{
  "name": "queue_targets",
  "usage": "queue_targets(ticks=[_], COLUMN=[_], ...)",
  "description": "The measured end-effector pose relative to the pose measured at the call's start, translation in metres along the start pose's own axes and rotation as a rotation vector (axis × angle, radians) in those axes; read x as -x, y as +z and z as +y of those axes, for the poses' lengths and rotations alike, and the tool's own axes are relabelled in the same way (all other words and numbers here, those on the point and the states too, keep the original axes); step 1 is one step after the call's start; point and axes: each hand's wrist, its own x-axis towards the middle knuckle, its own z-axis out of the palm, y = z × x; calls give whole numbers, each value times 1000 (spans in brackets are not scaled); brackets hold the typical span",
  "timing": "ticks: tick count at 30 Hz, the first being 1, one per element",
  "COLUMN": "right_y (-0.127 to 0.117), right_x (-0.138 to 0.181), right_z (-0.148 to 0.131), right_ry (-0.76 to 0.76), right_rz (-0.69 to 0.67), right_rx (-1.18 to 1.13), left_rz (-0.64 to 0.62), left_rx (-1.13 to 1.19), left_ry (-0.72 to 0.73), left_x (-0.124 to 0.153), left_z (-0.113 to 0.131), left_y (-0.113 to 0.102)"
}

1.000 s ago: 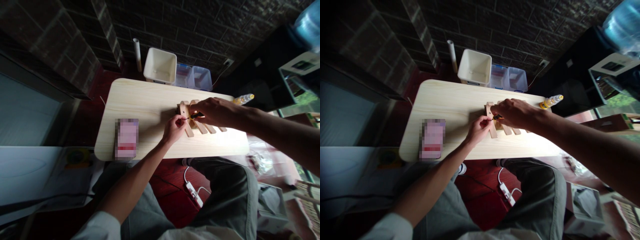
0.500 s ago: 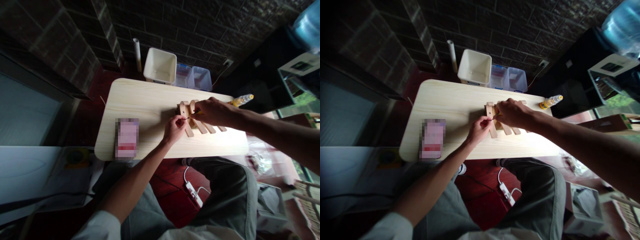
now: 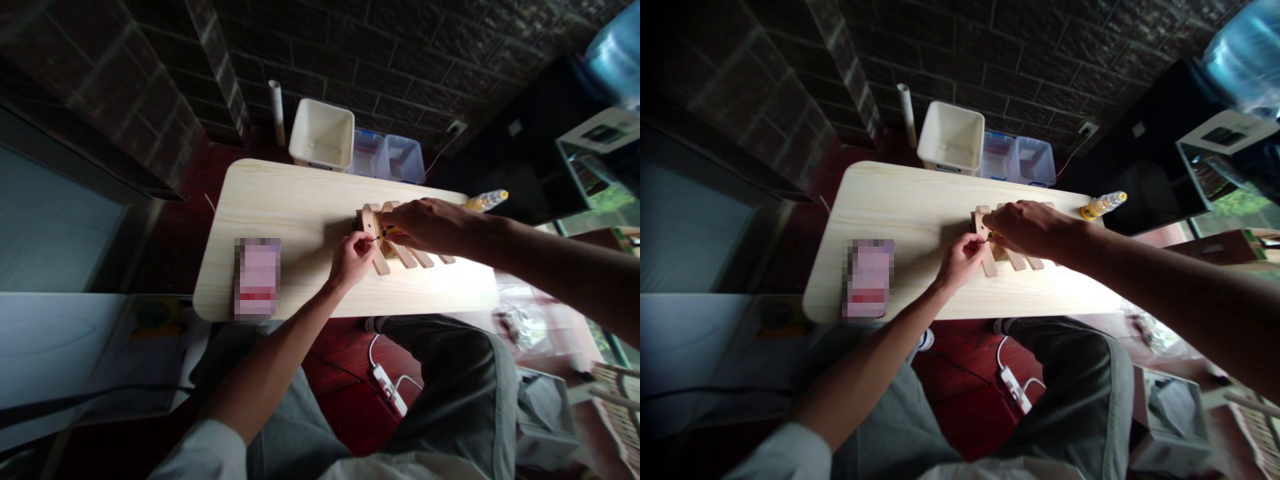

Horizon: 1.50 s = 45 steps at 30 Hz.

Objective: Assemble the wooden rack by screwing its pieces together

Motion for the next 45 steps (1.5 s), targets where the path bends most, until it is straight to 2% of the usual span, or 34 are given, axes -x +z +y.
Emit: queue_targets(ticks=[6, 9, 12, 17, 20, 24, 29, 32, 39, 45], right_y=[1, -2, 0, 0, -1, 0, 1, 4, -2, -3], right_x=[-7, -8, -7, -2, 5, 15, 27, 29, 34, 51], right_z=[-10, -16, -13, -9, -14, -25, -41, -52, -66, -72], right_ry=[205, 257, 229, 89, 86, 50, 91, 56, 70, 80], right_rz=[-16, -21, -18, -2, -10, 48, 53, 36, 24, 118], right_rx=[-28, -36, -58, -56, -39, -44, -75, -70, -113, -106], left_rz=[-10, -10, -10, -34, -44, -40, -79, -100, -71, -61], left_rx=[8, 3, 1, -3, -34, -58, -30, 2, 112, 180], left_ry=[3, 1, 6, 6, 17, 34, 21, -2, -50, -90], left_x=[0, 0, -1, 0, 7, 21, 38, 48, 55, 58], left_z=[-2, -4, -4, -5, -6, -3, -1, -4, -11, -2], left_y=[0, 0, 1, 0, -1, -5, -17, -23, -24, -23])
